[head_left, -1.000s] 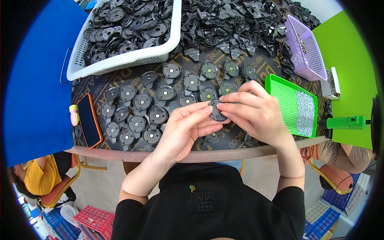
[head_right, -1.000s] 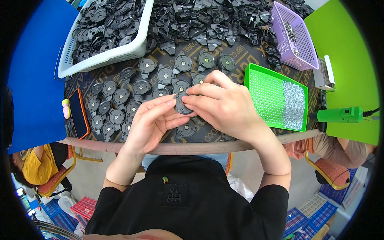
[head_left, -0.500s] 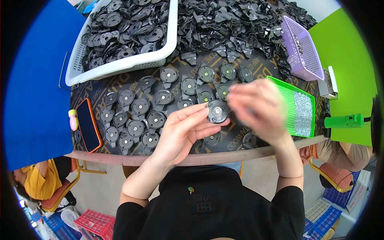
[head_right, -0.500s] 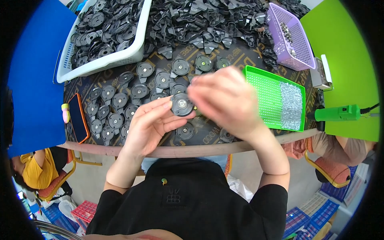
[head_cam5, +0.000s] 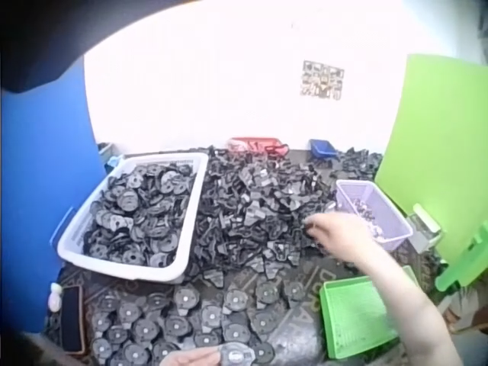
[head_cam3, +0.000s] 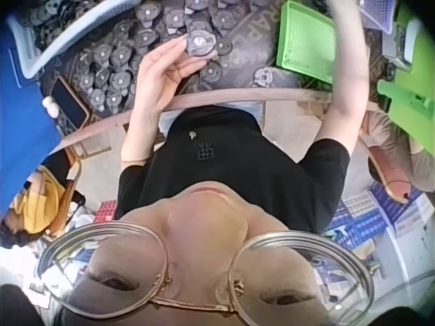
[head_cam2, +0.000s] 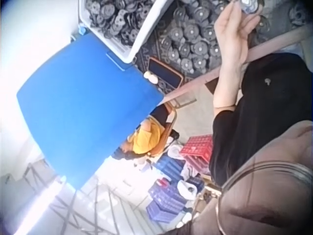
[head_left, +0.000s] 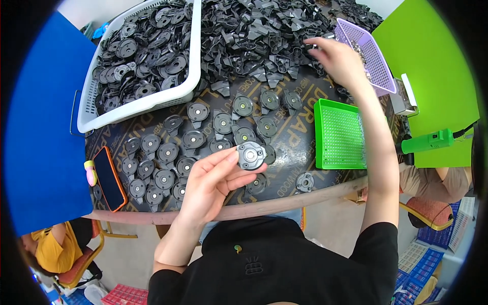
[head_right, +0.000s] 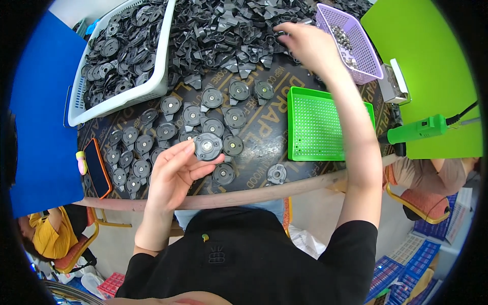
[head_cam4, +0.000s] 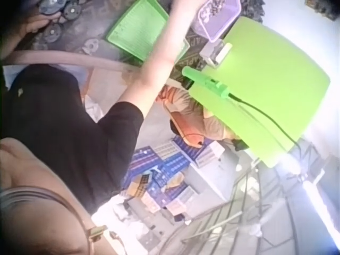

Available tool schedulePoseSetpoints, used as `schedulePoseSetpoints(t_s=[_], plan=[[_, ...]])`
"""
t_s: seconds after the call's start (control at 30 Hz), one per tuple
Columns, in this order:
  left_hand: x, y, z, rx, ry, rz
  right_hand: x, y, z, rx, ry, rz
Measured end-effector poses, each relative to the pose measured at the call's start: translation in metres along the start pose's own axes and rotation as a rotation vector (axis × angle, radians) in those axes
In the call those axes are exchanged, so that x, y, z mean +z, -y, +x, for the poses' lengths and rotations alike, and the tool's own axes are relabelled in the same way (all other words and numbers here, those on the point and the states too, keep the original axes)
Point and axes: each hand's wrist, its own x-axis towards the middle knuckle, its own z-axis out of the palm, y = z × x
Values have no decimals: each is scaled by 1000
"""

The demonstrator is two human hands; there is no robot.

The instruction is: The person inserts small metal pins into black circular plastic components by hand at a factory workbench.

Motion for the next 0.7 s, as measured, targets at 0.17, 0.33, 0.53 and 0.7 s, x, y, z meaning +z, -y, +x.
schedulePoseSetpoints(t_s=[0.17,0.33,0.53,0.7], plan=[[3,-1,-1,-25,8,-20,40,16,21,217,84,-127],[-3,1,-4,-9,3,-30,50,22,24,257,-15,-44],[-3,1,-4,-10,1,-44,30,15,17,568,106,319],[-2,2,-4,-12,13,-39,11,-9,-1,781,241,662]])
